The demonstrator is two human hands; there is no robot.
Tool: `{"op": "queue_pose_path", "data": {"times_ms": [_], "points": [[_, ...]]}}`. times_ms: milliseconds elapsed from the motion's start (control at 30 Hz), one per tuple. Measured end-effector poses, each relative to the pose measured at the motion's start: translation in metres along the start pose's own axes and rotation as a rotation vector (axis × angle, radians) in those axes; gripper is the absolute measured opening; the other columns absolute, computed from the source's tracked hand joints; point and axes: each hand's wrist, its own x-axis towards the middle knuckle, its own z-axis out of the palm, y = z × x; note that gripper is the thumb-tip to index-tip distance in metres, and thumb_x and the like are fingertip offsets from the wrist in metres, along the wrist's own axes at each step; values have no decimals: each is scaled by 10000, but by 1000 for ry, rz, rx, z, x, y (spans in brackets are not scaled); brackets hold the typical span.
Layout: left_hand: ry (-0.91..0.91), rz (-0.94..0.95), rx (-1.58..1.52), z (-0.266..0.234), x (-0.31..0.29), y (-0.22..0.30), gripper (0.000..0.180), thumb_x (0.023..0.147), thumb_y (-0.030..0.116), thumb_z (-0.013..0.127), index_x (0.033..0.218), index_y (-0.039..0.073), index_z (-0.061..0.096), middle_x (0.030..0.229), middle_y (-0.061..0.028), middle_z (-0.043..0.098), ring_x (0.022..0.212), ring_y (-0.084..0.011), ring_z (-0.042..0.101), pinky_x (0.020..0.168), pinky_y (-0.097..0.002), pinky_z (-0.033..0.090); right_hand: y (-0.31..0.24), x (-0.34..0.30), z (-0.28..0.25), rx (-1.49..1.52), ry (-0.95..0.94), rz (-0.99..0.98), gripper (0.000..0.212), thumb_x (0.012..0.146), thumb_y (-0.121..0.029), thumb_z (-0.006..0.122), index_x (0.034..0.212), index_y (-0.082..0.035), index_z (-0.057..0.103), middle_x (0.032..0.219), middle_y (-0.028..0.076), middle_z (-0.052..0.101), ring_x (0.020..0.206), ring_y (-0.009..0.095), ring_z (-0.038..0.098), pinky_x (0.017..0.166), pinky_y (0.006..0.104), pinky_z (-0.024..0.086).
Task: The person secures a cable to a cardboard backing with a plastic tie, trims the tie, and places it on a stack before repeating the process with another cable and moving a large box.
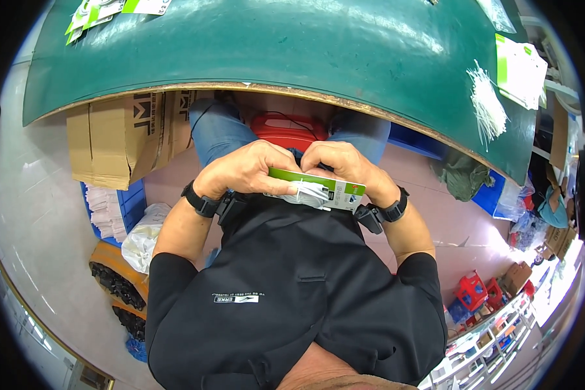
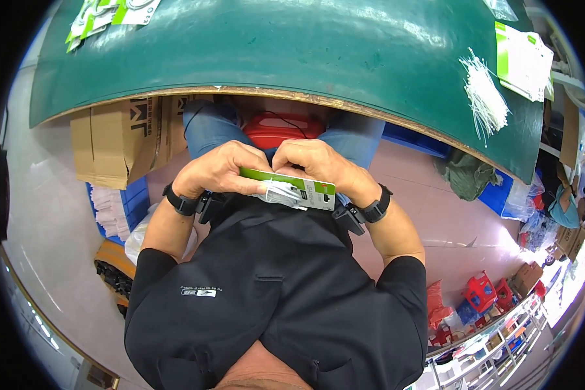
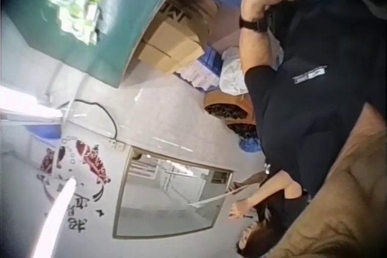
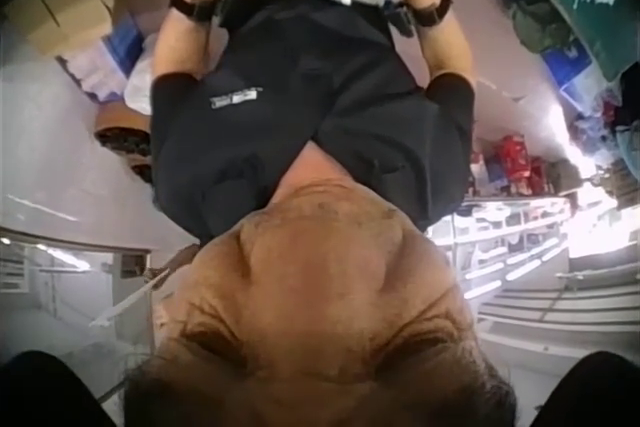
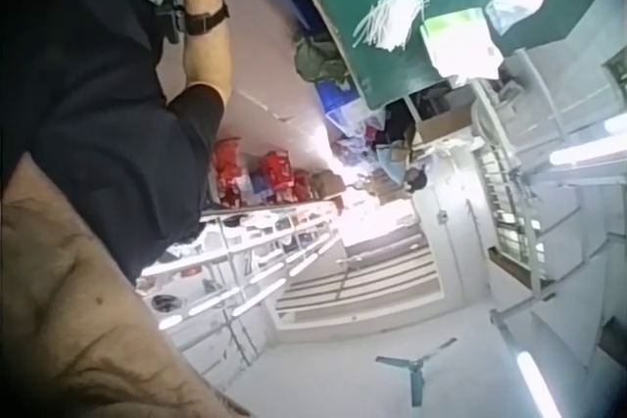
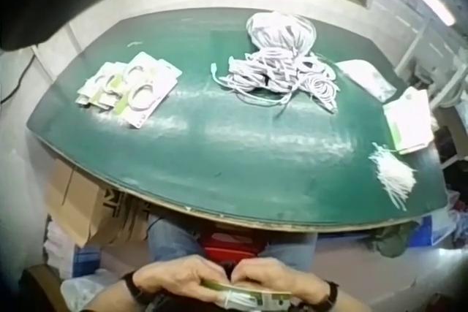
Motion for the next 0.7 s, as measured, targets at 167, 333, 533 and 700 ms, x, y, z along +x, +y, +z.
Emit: {"op": "queue_pose_path", "data": {"times_ms": [167, 333, 533, 700], "points": [[-12, 7, -4, -2, 0, 3, 254, 883, 166, 845, 1041, -22, 779, 841, -79, 700, 749, -155, 646, 657, -303, 498, -3, 3, 5, 33, 85, -9, 140, 872, -7, 767, 988, -34, 694, 847, 94, 698, 778, 268, 697, 688, 370, 555], [-36, -47, -26, -3, 3, 6, 248, 884, 159, 842, 1042, -23, 779, 839, -80, 701, 759, -154, 649, 666, -309, 502, -1, 4, 2, -68, 74, -109, 121, 856, -2, 763, 930, -38, 675, 785, 101, 669, 712, 294, 672, 636, 382, 534], [-52, 28, 10, 2, 7, 5, 231, 891, 138, 829, 1039, -30, 773, 852, -93, 712, 763, -185, 668, 680, -320, 510, 11, 6, 11, -181, 356, -72, 124, 815, 48, 712, 897, -31, 665, 755, 115, 652, 657, 299, 646, 583, 373, 508], [-68, -43, -76, -2, 5, -5, 223, 894, 129, 826, 1041, -29, 772, 864, -98, 719, 775, -198, 674, 693, -327, 519, 29, 3, 24, -161, 441, -45, 130, 793, 51, 694, 892, -29, 666, 736, 101, 647, 633, 256, 640, 572, 361, 498]]}}
